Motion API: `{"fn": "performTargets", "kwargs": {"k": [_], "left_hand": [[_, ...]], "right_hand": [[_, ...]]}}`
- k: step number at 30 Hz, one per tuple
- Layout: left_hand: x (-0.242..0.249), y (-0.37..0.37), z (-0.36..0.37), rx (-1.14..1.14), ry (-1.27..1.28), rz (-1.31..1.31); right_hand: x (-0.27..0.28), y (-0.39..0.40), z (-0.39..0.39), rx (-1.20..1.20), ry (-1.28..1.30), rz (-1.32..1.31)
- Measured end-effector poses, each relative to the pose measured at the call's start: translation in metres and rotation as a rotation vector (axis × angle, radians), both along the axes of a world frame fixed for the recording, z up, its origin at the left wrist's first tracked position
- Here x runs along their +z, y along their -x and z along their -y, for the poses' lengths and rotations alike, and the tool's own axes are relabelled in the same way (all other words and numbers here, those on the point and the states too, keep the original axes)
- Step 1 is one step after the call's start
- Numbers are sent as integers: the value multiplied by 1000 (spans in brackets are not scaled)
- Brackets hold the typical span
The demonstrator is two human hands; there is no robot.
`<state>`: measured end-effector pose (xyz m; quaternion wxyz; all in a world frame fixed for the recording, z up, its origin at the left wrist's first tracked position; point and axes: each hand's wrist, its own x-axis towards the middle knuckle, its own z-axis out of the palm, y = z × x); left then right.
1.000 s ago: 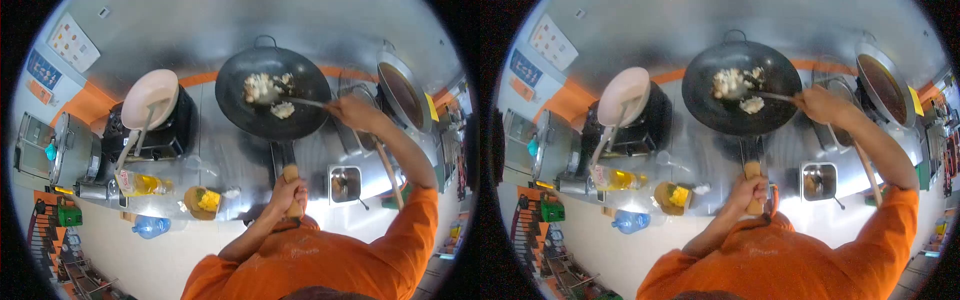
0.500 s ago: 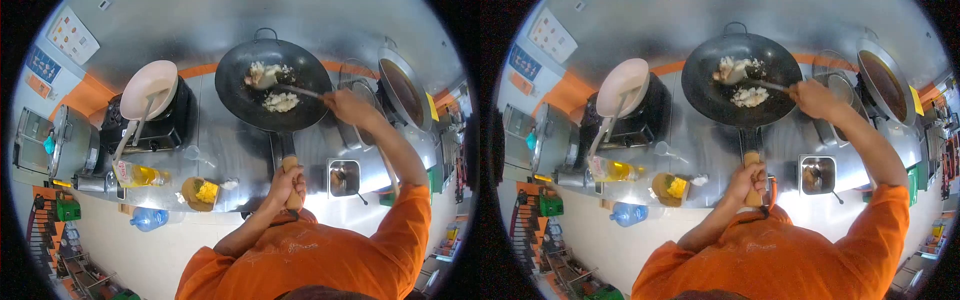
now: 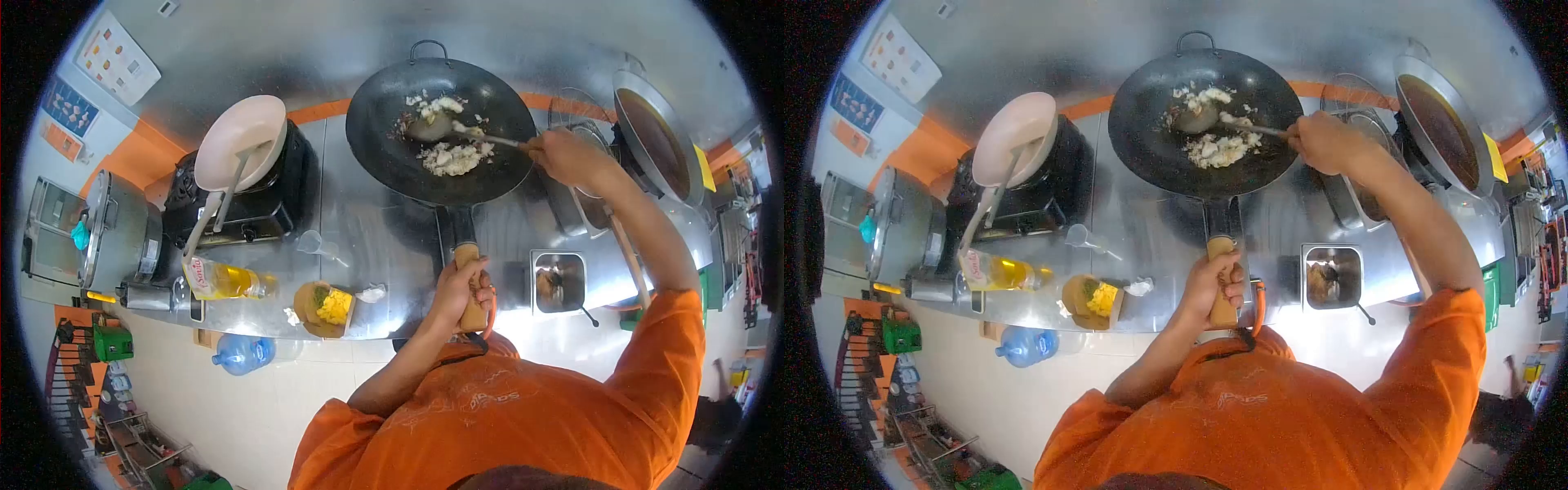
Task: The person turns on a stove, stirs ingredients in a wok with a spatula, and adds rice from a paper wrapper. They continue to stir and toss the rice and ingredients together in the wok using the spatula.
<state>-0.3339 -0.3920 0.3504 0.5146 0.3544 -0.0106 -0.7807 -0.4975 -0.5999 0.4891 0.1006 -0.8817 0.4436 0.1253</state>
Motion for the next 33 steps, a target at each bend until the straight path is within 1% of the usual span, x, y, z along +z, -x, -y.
{"fn": "performTargets", "kwargs": {"k": [1,2,4,5,7,8,10,11,13,14,15,16,17,19,20,22,23,25,27,28,29,30,31,33], "left_hand": [[1,-1,-1,0,8,7],[2,-4,-3,-6,7,18],[5,-6,4,-7,15,25],[6,-5,5,-12,6,44],[2,2,-7,-27,-29,55],[-2,1,-7,-24,-12,38],[1,-4,-2,1,30,53],[2,-4,1,9,38,52],[0,0,-1,12,20,61],[-2,4,-7,9,2,53],[-3,2,-7,1,6,32],[-2,-2,-2,-3,27,13],[0,-4,1,3,36,14],[6,-4,2,11,19,37],[3,-2,3,8,12,31],[-6,0,2,-4,9,30],[-5,-3,1,-2,11,34],[2,-5,2,-5,19,57],[9,-5,1,2,12,58],[9,-6,2,2,7,64],[8,-5,-1,1,-7,64],[7,-5,0,-6,-13,67],[6,-5,2,-12,-12,72],[0,-5,1,-24,-12,59]], "right_hand": [[-3,-4,5,-38,99,53],[6,-1,4,-35,109,61],[28,12,-3,24,-58,-68],[21,9,2,22,-62,-72],[-5,1,9,9,9,115],[0,7,4,4,8,121],[23,18,2,-20,-12,-74],[22,16,5,-13,-4,-76],[6,17,4,75,14,61],[-3,19,1,71,-4,54],[-10,16,2,52,42,46],[-10,12,8,35,104,40],[2,11,6,41,114,40],[34,14,-3,55,-128,-30],[24,14,-1,52,-135,-35],[-6,11,5,99,74,134],[6,12,3,101,77,138],[62,23,4,-41,95,-106],[105,41,10,150,169,-157],[123,35,10,151,163,-156],[137,22,7,110,61,-270],[146,10,8,72,-31,-384],[135,-2,16,74,-27,-381],[93,-18,35,110,94,-406]]}}
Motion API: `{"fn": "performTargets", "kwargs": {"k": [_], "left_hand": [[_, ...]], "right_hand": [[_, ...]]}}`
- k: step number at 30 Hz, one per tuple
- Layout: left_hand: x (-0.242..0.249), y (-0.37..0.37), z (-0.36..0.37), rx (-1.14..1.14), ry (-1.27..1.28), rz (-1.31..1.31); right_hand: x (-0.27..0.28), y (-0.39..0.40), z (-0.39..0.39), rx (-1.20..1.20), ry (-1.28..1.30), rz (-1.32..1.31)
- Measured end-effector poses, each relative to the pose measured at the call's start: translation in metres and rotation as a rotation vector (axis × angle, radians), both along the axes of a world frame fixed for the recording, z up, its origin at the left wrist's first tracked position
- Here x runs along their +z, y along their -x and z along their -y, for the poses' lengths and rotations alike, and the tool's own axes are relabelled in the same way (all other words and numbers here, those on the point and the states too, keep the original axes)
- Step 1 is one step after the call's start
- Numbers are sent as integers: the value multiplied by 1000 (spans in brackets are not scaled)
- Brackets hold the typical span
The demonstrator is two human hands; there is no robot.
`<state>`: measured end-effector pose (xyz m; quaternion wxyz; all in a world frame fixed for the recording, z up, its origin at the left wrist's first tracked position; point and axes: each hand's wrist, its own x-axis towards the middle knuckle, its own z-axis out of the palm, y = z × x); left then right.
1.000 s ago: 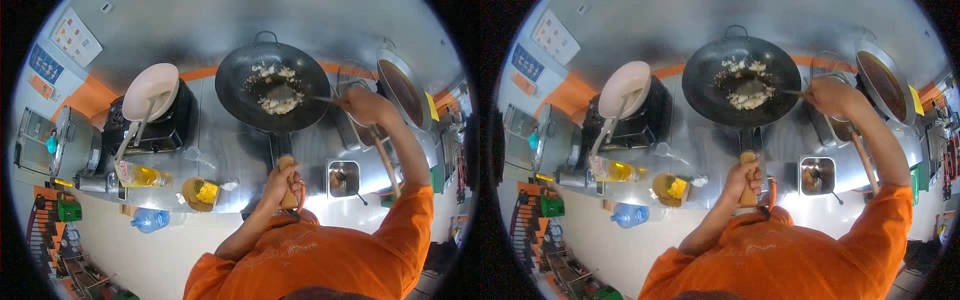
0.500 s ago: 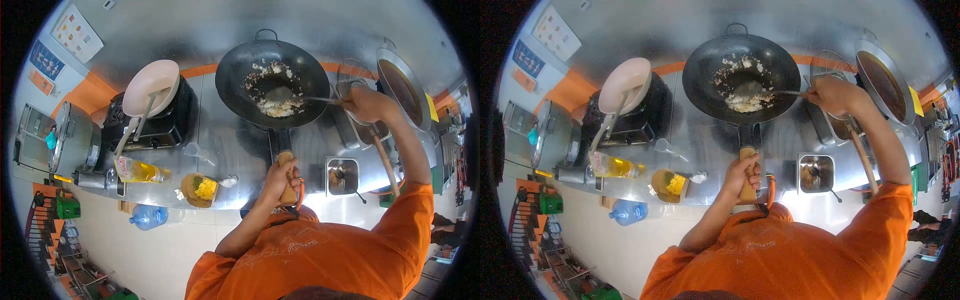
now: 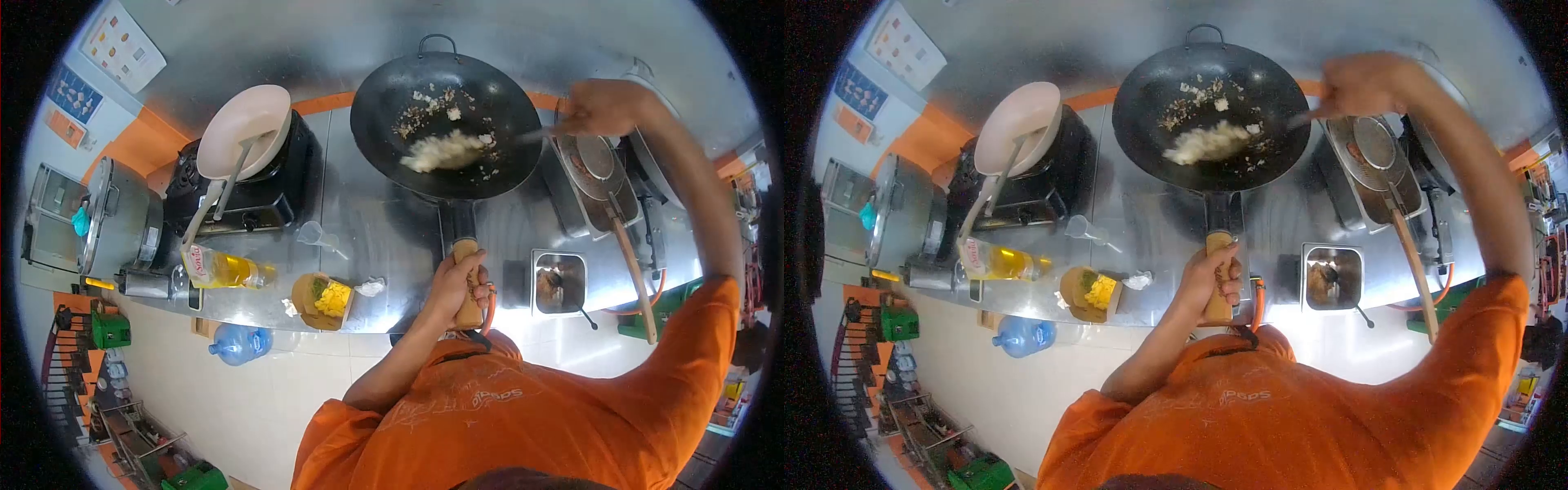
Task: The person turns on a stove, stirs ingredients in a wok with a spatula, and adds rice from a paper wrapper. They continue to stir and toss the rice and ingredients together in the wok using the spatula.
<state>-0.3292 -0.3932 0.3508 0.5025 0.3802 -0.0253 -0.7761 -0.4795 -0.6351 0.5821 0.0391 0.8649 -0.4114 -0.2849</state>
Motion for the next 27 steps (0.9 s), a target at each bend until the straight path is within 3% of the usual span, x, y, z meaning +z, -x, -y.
{"fn": "performTargets", "kwargs": {"k": [4,6,7,8,10,11,12,14,15,19,22,23,26,27], "left_hand": [[4,-5,1,-2,14,37],[3,-7,-1,-1,14,37],[3,-11,1,-9,22,46],[1,-13,1,-11,21,46],[-3,-11,1,-3,46,16],[-1,-11,3,0,50,19],[2,-11,2,7,21,27],[3,-12,1,24,-8,38],[2,-12,0,12,-17,45],[1,-15,2,-21,-35,87],[14,-13,3,-26,-39,187],[13,-13,4,-10,-41,192],[12,-11,4,-9,-37,203],[12,-11,5,-7,-64,200]], "right_hand": [[7,7,22,138,34,237],[39,13,29,-1,-3,75],[34,6,32,25,106,-129],[19,4,38,24,105,-129],[-29,3,57,124,110,247],[-46,19,81,408,242,423],[-30,19,91,412,240,429],[15,19,118,184,124,99],[18,26,136,27,70,115],[-46,9,179,273,107,172],[-21,10,223,424,117,334],[-13,7,230,326,206,393],[-17,-23,233,326,256,234],[-39,-32,225,404,230,340]]}}
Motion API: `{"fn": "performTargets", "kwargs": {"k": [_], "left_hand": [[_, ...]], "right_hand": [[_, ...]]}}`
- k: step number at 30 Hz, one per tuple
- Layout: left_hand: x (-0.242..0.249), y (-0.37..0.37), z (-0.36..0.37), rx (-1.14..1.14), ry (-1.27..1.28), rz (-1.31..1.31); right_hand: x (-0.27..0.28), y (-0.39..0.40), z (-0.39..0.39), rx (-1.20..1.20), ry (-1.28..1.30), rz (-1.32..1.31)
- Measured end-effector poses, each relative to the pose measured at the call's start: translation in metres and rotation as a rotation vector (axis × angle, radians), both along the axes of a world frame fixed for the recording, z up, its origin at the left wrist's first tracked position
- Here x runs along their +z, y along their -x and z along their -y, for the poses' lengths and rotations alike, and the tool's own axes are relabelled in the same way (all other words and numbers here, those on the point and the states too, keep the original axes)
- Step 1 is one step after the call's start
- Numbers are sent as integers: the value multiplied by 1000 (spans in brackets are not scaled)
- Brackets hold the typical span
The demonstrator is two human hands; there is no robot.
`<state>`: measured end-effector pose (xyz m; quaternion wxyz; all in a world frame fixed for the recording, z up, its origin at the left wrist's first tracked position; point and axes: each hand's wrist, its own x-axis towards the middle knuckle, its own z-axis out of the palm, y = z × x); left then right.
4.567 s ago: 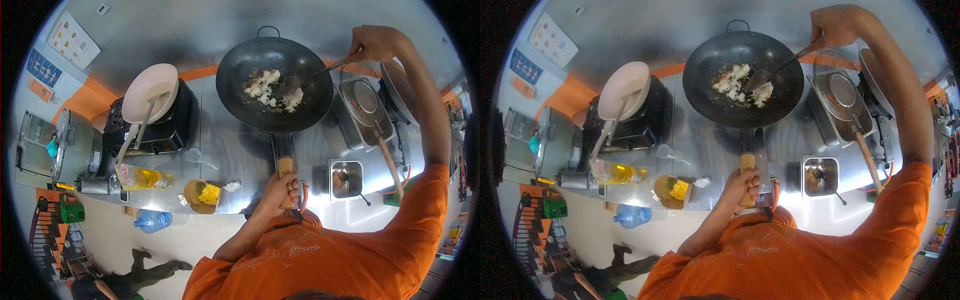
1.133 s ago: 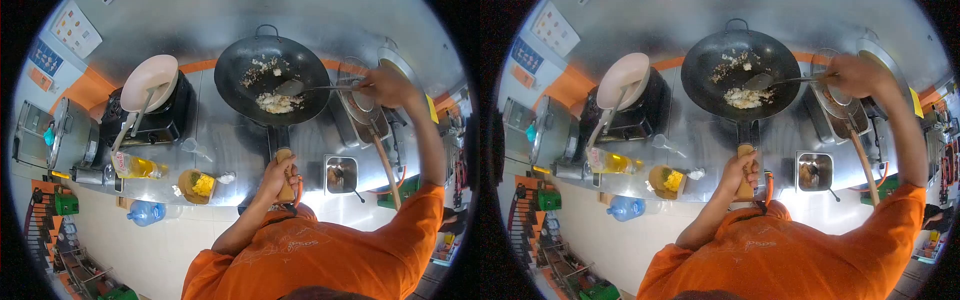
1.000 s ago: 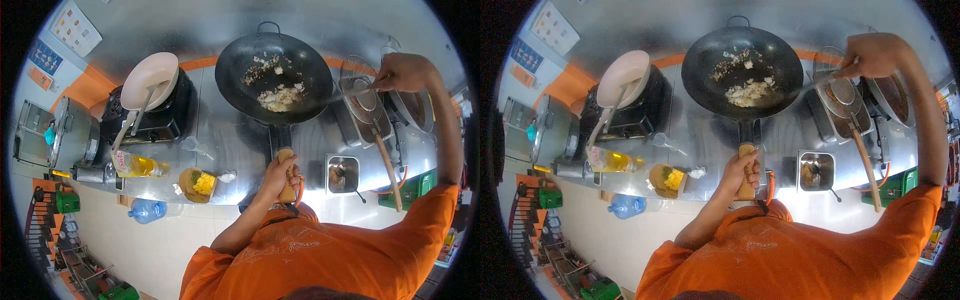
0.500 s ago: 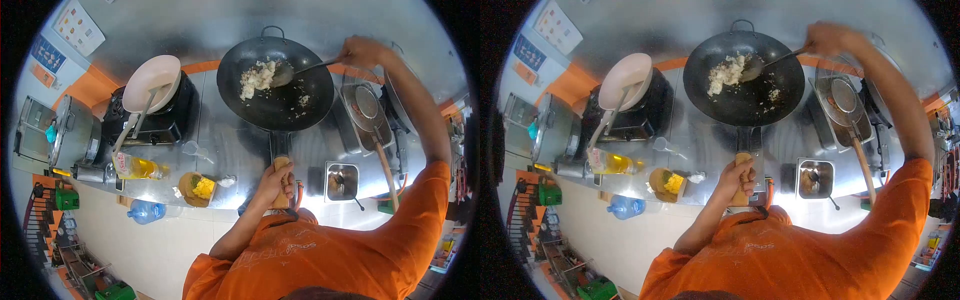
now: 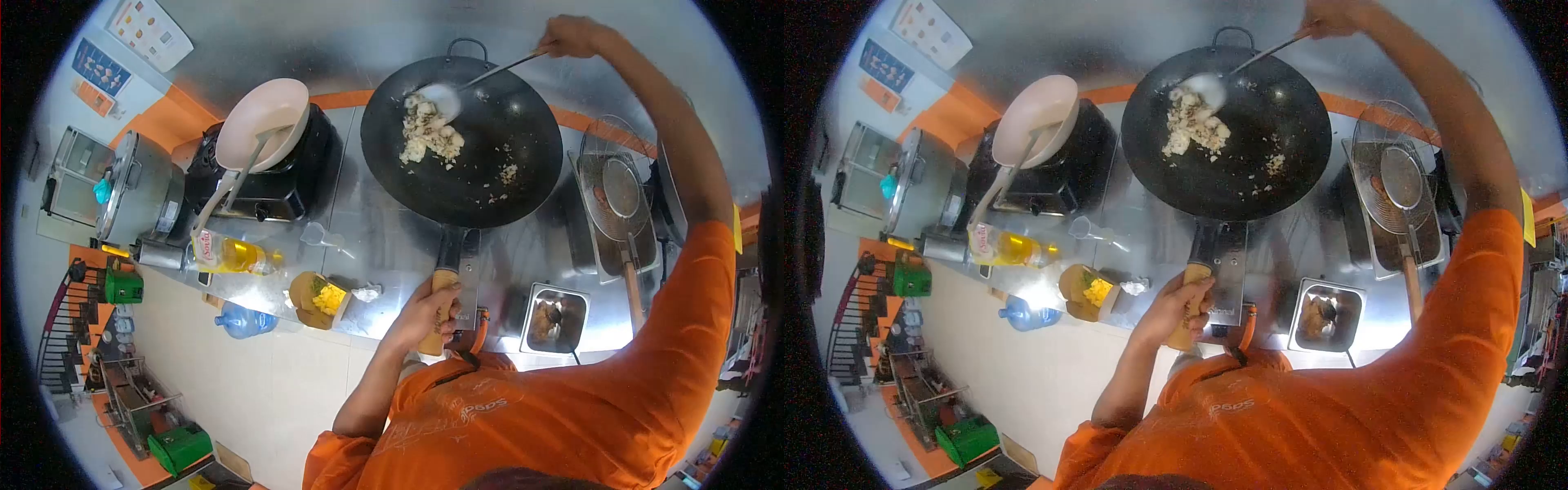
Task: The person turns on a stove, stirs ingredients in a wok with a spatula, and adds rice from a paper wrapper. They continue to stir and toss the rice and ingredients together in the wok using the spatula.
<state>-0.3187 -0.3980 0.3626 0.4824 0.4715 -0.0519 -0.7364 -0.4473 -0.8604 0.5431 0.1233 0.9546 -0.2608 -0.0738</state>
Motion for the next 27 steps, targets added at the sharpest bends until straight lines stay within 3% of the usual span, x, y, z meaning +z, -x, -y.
{"fn": "performTargets", "kwargs": {"k": [4,6,10,16,18,19,21,22,24,25,27], "left_hand": [[5,1,1,-13,-17,47],[5,1,3,-14,-24,46],[3,3,2,-12,-34,46],[0,2,2,-17,-15,25],[-7,1,2,-15,2,-20],[-11,2,2,-1,14,-61],[-16,3,2,-18,26,-64],[-18,2,0,-13,25,-64],[-18,-1,-2,9,20,-165],[-18,-2,-2,43,16,-259],[-20,-1,-5,9,46,-206]], "right_hand": [[5,0,8,229,-148,9],[29,18,17,-51,-171,39],[0,39,-10,51,-260,-154],[59,79,-91,-310,-89,-360],[33,80,-118,-141,-331,-325],[13,84,-130,-159,-327,-330],[-18,84,-159,-18,-257,153],[-1,86,-173,-29,-252,151],[58,70,-212,-482,-273,-272],[51,68,-218,-489,-267,-276],[23,62,-236,-38,-370,-47]]}}
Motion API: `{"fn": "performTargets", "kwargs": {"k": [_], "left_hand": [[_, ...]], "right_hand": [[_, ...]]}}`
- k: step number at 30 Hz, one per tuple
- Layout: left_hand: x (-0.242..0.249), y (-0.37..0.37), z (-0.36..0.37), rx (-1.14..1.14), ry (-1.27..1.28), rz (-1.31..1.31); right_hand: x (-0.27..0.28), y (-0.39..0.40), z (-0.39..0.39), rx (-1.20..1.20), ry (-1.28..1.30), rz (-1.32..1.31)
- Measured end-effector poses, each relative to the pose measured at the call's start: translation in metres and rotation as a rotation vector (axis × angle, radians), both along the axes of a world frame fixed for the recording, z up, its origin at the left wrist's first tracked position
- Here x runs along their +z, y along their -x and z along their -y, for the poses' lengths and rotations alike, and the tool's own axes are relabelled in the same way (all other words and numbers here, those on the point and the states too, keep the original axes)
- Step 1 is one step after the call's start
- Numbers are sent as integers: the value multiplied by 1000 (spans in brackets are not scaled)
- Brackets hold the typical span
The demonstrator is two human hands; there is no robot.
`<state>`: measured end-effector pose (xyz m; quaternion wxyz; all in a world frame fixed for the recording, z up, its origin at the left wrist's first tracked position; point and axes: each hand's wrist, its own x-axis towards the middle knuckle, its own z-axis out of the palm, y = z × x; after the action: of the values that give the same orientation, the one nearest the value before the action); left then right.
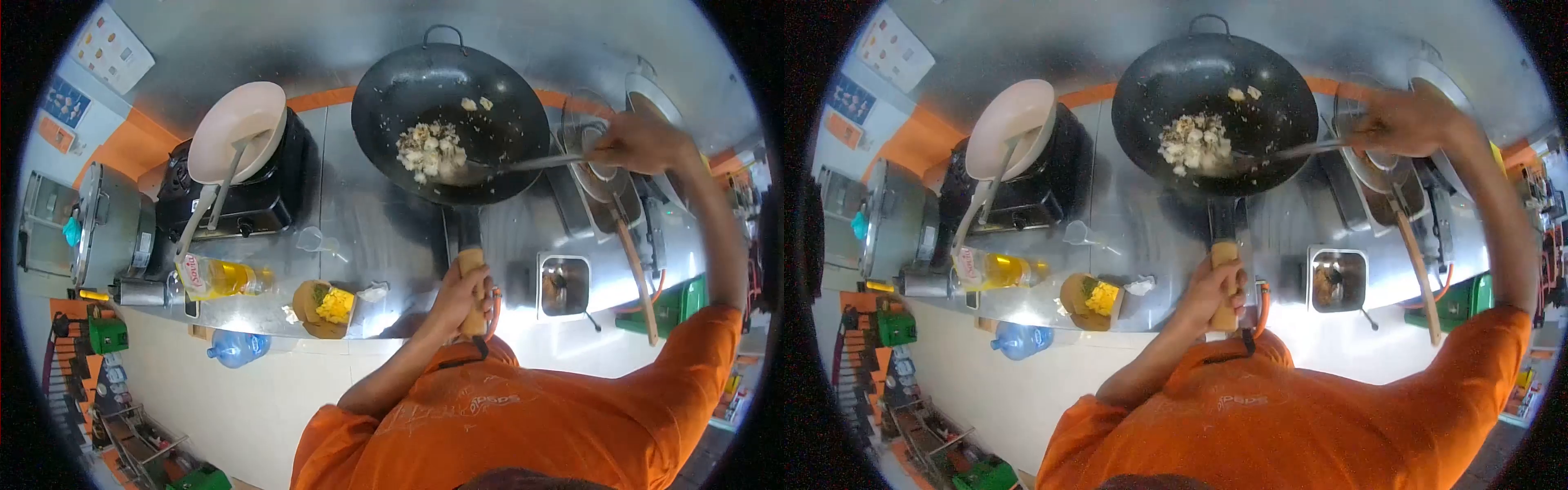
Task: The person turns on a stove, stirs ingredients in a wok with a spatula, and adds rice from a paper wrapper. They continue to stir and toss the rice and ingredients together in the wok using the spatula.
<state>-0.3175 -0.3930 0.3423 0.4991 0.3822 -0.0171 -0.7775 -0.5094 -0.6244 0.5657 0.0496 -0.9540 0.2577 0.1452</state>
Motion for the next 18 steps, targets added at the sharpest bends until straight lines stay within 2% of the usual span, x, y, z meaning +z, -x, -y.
{"fn": "performTargets", "kwargs": {"k": [1,2,4,5,7,8,10,11,13,14,16,17,18], "left_hand": [[-3,0,-1,-2,29,5],[-5,1,0,-2,70,12],[-4,-3,-3,-12,67,5],[-1,-7,-4,-22,80,-12],[4,-9,-3,-37,78,-4],[4,-8,-3,-47,74,-8],[3,-8,-5,-42,103,-9],[3,-11,-5,-46,119,-3],[3,-13,-4,-51,107,-17],[5,-14,-2,-46,110,-20],[5,-12,-6,-36,72,1],[4,-11,-12,-44,63,-1],[4,-13,-10,-49,73,6]], "right_hand": [[-13,-24,-12,-332,-95,-171],[-34,-23,-14,-347,-91,-178],[-76,-16,-12,-390,-3,74],[-66,-20,-19,-394,8,78],[-41,-24,-40,-410,-183,-26],[-57,-26,-40,-420,-186,-30],[-104,-30,-37,-466,74,231],[-89,-31,-41,-468,89,240],[-49,-30,-47,-551,-115,-54],[-58,-34,-40,-546,-111,-57],[-94,-35,-34,-379,18,139],[-91,-35,-42,-388,10,135],[-79,-38,-45,-506,31,75]]}}
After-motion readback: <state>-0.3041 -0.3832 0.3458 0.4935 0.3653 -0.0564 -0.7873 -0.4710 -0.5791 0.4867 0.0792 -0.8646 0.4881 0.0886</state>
